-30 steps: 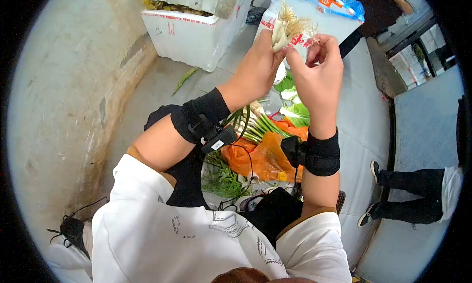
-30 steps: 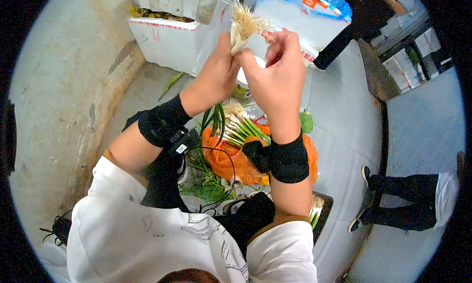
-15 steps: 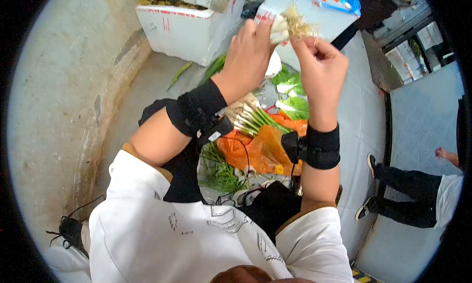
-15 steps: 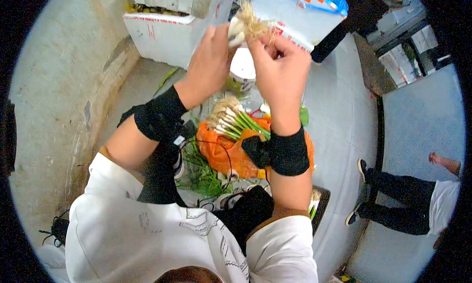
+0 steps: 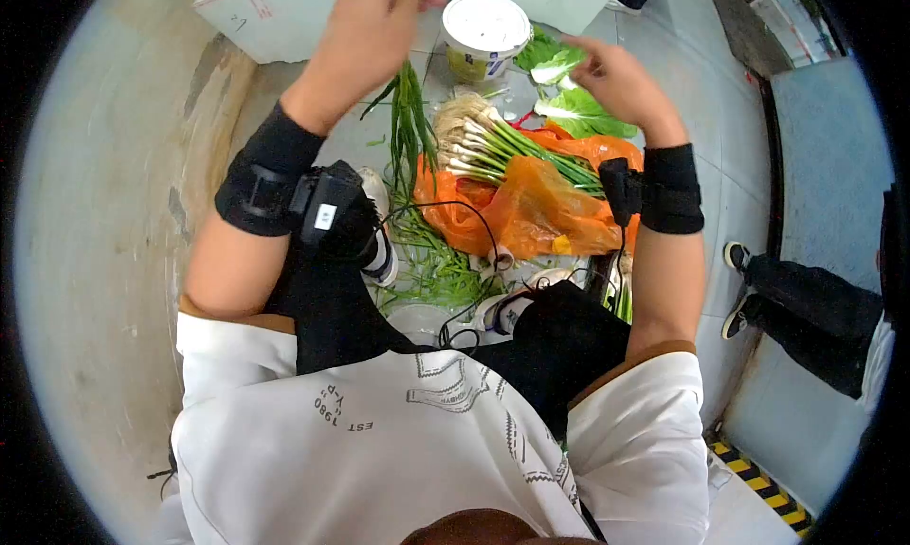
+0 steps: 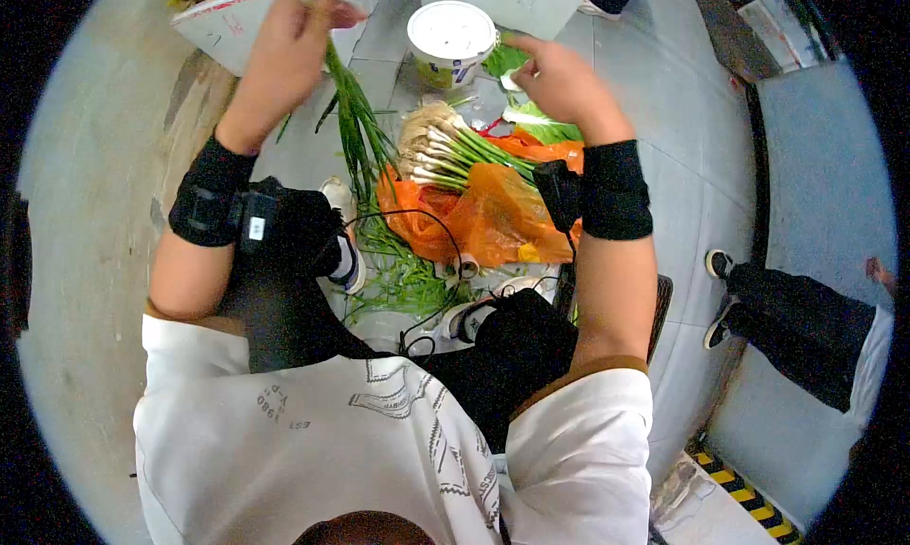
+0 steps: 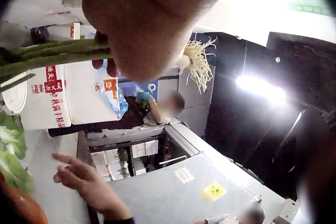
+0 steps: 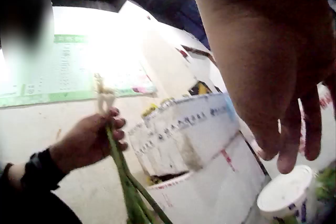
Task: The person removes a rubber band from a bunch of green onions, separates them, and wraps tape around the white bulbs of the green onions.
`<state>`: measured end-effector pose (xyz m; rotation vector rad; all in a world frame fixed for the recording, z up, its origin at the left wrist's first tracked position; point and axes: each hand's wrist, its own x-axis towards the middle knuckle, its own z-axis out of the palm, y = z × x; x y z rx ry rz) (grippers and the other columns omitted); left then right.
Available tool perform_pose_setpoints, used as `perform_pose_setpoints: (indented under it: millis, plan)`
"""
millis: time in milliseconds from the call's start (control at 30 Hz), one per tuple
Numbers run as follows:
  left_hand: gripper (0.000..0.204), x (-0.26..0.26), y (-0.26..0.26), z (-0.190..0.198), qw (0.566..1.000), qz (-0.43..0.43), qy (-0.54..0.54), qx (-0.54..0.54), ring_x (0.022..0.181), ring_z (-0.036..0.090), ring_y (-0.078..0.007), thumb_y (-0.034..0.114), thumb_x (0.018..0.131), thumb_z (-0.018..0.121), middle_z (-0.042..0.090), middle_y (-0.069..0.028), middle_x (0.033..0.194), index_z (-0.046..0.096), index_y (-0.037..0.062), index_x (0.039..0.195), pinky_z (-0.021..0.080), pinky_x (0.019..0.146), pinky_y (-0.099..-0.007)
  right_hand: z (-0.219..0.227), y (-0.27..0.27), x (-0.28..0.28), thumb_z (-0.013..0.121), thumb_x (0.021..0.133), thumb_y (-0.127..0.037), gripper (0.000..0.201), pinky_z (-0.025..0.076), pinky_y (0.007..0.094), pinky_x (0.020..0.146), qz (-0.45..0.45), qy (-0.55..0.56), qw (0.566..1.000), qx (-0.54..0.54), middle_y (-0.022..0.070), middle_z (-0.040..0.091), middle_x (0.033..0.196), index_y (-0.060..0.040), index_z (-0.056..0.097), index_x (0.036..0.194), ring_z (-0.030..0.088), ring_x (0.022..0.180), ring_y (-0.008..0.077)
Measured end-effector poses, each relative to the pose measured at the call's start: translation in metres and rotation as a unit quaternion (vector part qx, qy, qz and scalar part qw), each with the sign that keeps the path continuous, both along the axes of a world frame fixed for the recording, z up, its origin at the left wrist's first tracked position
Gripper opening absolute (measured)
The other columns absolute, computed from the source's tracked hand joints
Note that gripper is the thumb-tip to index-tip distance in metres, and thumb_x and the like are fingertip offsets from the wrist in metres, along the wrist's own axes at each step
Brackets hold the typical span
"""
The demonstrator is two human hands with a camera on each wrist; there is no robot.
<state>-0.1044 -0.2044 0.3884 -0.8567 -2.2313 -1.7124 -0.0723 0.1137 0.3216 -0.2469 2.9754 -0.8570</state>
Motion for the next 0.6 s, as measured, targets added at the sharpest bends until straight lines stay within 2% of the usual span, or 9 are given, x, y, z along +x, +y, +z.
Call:
perform_pose_setpoints:
  millis: [100, 167, 233, 300, 367, 433, 467, 567, 600]
  plan:
    - [0.026, 0.004, -0.005, 0.006, 0.999, 0.014, -0.021, -0.026, 0.076, 0.051, -0.0079, 0.014, 0.107, 0.047, 0.05, -0.0001, 0.088, 0.045, 0.004, 0.131, 0.047, 0.069, -0.0253, -0.047, -0.001, -0.002, 0.064, 0.095, -0.031, 0.035, 0.054, 0.0399, 0.084, -0.081, -0.21, 0.973, 0.041, 0.0174, 0.075, 0.095, -0.0027, 0.072, 0.115, 0.071, 0.092, 0.0303]
    - [0.026, 0.006, -0.003, 0.006, 0.994, 0.04, -0.072, 0.069, 0.077, 0.051, -0.008, 0.018, 0.107, 0.048, 0.05, 0.0004, 0.087, 0.047, 0.0041, 0.129, 0.045, 0.068, -0.0239, -0.096, 0.004, 0.003, 0.066, 0.093, -0.032, 0.037, 0.054, 0.0408, 0.086, -0.058, -0.194, 0.978, 0.053, 0.0183, 0.074, 0.099, -0.0027, 0.072, 0.115, 0.07, 0.095, 0.0322]
    - [0.027, 0.007, -0.011, 0.011, 0.99, 0.032, -0.124, 0.06, 0.078, 0.051, -0.0089, 0.02, 0.107, 0.051, 0.05, 0.0008, 0.088, 0.048, 0.0053, 0.129, 0.044, 0.071, -0.0246, -0.136, 0.004, 0.013, 0.068, 0.092, -0.033, 0.038, 0.054, 0.0418, 0.088, -0.035, -0.183, 0.981, 0.059, 0.0193, 0.074, 0.103, -0.0028, 0.071, 0.115, 0.07, 0.098, 0.0341]
    - [0.028, 0.007, -0.017, 0.006, 0.95, -0.027, -0.22, 0.22, 0.079, 0.051, -0.0106, 0.019, 0.106, 0.052, 0.051, 0.0011, 0.088, 0.049, 0.0069, 0.131, 0.045, 0.076, -0.0277, -0.166, -0.002, 0.021, 0.07, 0.09, -0.032, 0.039, 0.052, 0.0441, 0.093, -0.022, -0.173, 0.983, 0.06, 0.0217, 0.071, 0.111, -0.003, 0.071, 0.116, 0.067, 0.105, 0.0375]
    - [0.03, 0.003, -0.026, 0.011, 0.954, -0.046, -0.214, 0.207, 0.079, 0.051, -0.0112, 0.02, 0.106, 0.052, 0.052, 0.001, 0.09, 0.049, 0.0071, 0.133, 0.045, 0.078, -0.0292, -0.211, -0.002, 0.016, 0.074, 0.087, -0.031, 0.043, 0.051, 0.0439, 0.098, -0.029, -0.176, 0.983, 0.046, 0.0218, 0.069, 0.117, -0.0034, 0.069, 0.12, 0.064, 0.11, 0.038]
    - [0.028, -0.008, -0.045, 0.005, 0.949, -0.102, -0.199, 0.222, 0.092, 0.059, -0.0193, 0.017, 0.101, 0.059, 0.061, -0.0072, 0.109, 0.056, 0.0002, 0.124, 0.048, 0.09, -0.0372, -0.244, -0.01, 0.015, 0.075, 0.086, -0.028, 0.044, 0.049, 0.0441, 0.099, -0.047, -0.085, 0.995, 0.014, 0.0232, 0.068, 0.118, -0.005, 0.067, 0.123, 0.063, 0.113, 0.038]
    - [0.026, 0.004, -0.038, 0.012, 0.956, -0.044, -0.208, 0.201, 0.09, 0.054, -0.0088, 0.023, 0.105, 0.057, 0.058, 0.0018, 0.103, 0.062, 0.0013, 0.118, 0.045, 0.093, -0.0339, -0.253, -0.018, 0.01, 0.072, 0.09, -0.025, 0.047, 0.049, 0.0473, 0.098, -0.057, -0.083, 0.994, 0.035, 0.0239, 0.066, 0.12, -0.003, 0.062, 0.131, 0.061, 0.112, 0.0401]
    - [0.024, 0.015, -0.037, 0.02, 0.957, 0.042, -0.212, 0.191, 0.082, 0.053, -0.0163, 0.019, 0.099, 0.063, 0.054, -0.0031, 0.093, 0.056, 0.0056, 0.118, 0.047, 0.079, -0.0357, -0.278, -0.044, -0.004, 0.074, 0.087, -0.021, 0.037, 0.048, 0.0492, 0.097, -0.108, -0.035, 0.993, -0.005, 0.023, 0.066, 0.113, -0.0048, 0.069, 0.12, 0.06, 0.11, 0.0419]
    - [0.019, 0.016, -0.03, 0.022, 0.955, 0.099, -0.213, 0.179, 0.077, 0.044, -0.0074, 0.024, 0.103, 0.06, 0.05, 0.0038, 0.086, 0.06, 0.0073, 0.112, 0.044, 0.081, -0.029, -0.287, -0.053, -0.006, 0.077, 0.085, -0.022, 0.032, 0.052, 0.047, 0.091, -0.12, -0.011, 0.993, 0.008, 0.0186, 0.065, 0.109, -0.0092, 0.07, 0.114, 0.062, 0.106, 0.0379]
